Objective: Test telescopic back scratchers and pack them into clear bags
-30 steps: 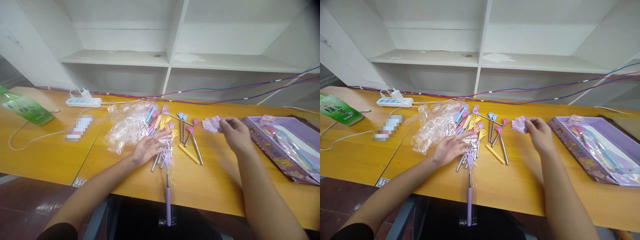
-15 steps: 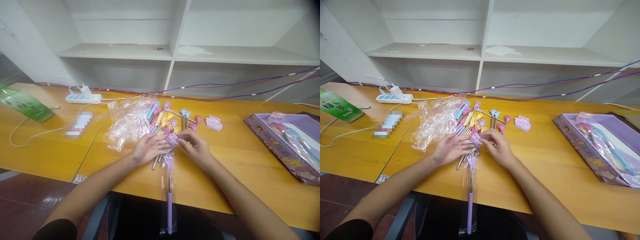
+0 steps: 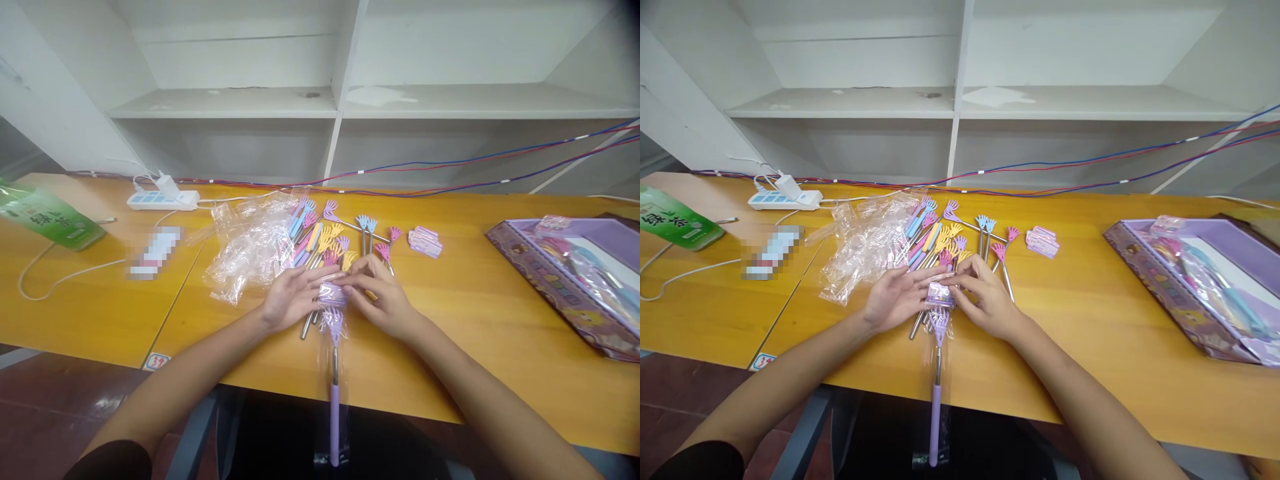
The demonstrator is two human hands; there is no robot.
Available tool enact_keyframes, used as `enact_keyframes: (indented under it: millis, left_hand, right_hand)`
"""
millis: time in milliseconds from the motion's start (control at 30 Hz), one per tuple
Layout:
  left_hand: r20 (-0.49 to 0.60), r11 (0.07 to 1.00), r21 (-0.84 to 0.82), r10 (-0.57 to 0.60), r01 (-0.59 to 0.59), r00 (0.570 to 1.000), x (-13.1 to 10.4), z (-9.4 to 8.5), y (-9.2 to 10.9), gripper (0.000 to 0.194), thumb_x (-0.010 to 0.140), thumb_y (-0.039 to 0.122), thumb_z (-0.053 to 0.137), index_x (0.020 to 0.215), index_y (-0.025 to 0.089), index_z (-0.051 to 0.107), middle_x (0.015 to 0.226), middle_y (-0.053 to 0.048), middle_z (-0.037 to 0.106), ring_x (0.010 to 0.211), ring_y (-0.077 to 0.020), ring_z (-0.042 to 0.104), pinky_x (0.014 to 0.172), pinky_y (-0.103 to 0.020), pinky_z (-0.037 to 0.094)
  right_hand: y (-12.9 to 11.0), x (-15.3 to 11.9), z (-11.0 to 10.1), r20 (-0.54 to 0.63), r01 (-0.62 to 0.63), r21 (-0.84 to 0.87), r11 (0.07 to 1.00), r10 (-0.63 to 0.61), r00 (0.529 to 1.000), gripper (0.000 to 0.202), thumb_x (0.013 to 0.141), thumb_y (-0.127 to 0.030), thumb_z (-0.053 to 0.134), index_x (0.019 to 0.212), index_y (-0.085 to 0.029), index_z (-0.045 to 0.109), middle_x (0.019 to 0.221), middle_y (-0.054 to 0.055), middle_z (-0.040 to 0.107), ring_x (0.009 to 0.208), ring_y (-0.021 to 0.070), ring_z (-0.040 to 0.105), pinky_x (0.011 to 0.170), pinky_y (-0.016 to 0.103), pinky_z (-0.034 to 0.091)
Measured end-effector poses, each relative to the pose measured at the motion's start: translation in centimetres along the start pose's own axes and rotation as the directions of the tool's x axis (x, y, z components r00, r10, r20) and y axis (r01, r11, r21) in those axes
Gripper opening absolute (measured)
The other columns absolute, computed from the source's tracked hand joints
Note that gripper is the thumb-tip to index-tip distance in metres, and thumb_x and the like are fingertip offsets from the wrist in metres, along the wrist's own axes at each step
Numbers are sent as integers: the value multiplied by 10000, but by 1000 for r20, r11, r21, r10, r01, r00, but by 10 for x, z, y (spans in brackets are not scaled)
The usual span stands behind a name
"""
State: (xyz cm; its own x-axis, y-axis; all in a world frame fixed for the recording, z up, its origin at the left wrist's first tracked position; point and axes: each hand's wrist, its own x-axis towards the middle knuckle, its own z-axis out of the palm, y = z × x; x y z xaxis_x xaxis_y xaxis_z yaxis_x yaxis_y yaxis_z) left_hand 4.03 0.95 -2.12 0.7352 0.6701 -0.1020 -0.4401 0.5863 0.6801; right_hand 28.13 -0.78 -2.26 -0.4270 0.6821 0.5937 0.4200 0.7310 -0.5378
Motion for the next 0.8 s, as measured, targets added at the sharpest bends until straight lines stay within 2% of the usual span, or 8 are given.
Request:
enact_keyframes:
  millis: [133, 267, 367, 467, 533, 600, 700, 800]
  left_hand:
    - [-12, 999, -2, 48, -48, 999, -1, 3, 1, 683, 988, 577, 541, 1478, 115, 657, 1542, -213, 627, 1459, -385, 541, 1224, -540, 391]
    - [-12, 996, 12, 88, -88, 996, -1, 5, 3, 668, 971, 580, 571, 1457, 134, 676, 1602, -188, 585, 1492, -387, 511, 1214, -520, 411]
    - [-17, 994, 50, 99, -98, 995, -1, 6, 5, 655, 970, 599, 584, 1441, 156, 692, 1623, -173, 570, 1495, -385, 518, 1212, -513, 426]
    - [-35, 982, 146, 124, -117, 992, -1, 9, 5, 571, 981, 575, 622, 1411, 213, 725, 1622, -137, 581, 1500, -367, 527, 1209, -509, 449]
    - [-35, 951, 270, 165, -150, 986, -2, 10, 3, 452, 996, 503, 667, 1364, 259, 760, 1622, -108, 585, 1520, -347, 515, 1223, -507, 451]
    - [-16, 885, 420, 228, -200, 974, -2, 11, 0, 383, 986, 410, 729, 1354, 310, 769, 1638, -75, 570, 1541, -322, 497, 1261, -501, 427]
    - [9, 771, 573, 332, -277, 943, -2, 9, -5, 530, 961, 309, 775, 1475, 388, 673, 1686, -48, 507, 1505, -289, 534, 1267, -493, 429]
    - [-33, 696, 673, 366, -250, 930, -1, 3, -9, 646, 978, 293, 747, 1588, 377, 550, 1509, -99, 638, 1258, -249, 687, 1134, -474, 541]
  right_hand:
    - [0, -2, 1, -19, -23, 9, 1000, 23, 1000, 410, 1048, -180, 608, 1422, -330, 683, 1107, 81, 517, 939, 209, 590, 801, 402, 578]
    - [2, -5, 3, -24, -72, 22, 997, 72, 997, 346, 1046, -239, 634, 1371, -332, 710, 1151, 92, 499, 1018, 229, 592, 867, 424, 594]
    - [2, -6, 9, -38, -212, 182, 960, 222, 974, 487, 1037, -304, 673, 1509, -358, 568, 1210, 86, 528, 953, 198, 624, 798, 379, 616]
    - [3, -7, 19, 19, -375, 414, 829, 404, 915, 682, 1012, -379, 728, 1605, -344, 393, 1177, 64, 580, 834, 151, 638, 685, 305, 607]
    - [4, -6, 23, 65, -418, 491, 764, 446, 893, 656, 992, -407, 758, 1560, -309, 446, 1083, 37, 612, 785, 133, 632, 667, 283, 600]
    - [5, -5, 25, 55, -416, 538, 733, 461, 885, 578, 980, -425, 773, 1480, -274, 527, 1006, 23, 632, 742, 126, 622, 627, 268, 588]
    - [5, -3, 23, 13, -402, 569, 718, 480, 877, 437, 973, -454, 778, 1321, -240, 622, 929, 18, 651, 696, 128, 613, 571, 259, 570]
    - [4, -3, 20, 5, -409, 556, 723, 490, 872, 345, 986, -457, 761, 1236, -235, 676, 892, 12, 655, 670, 126, 611, 587, 271, 582]
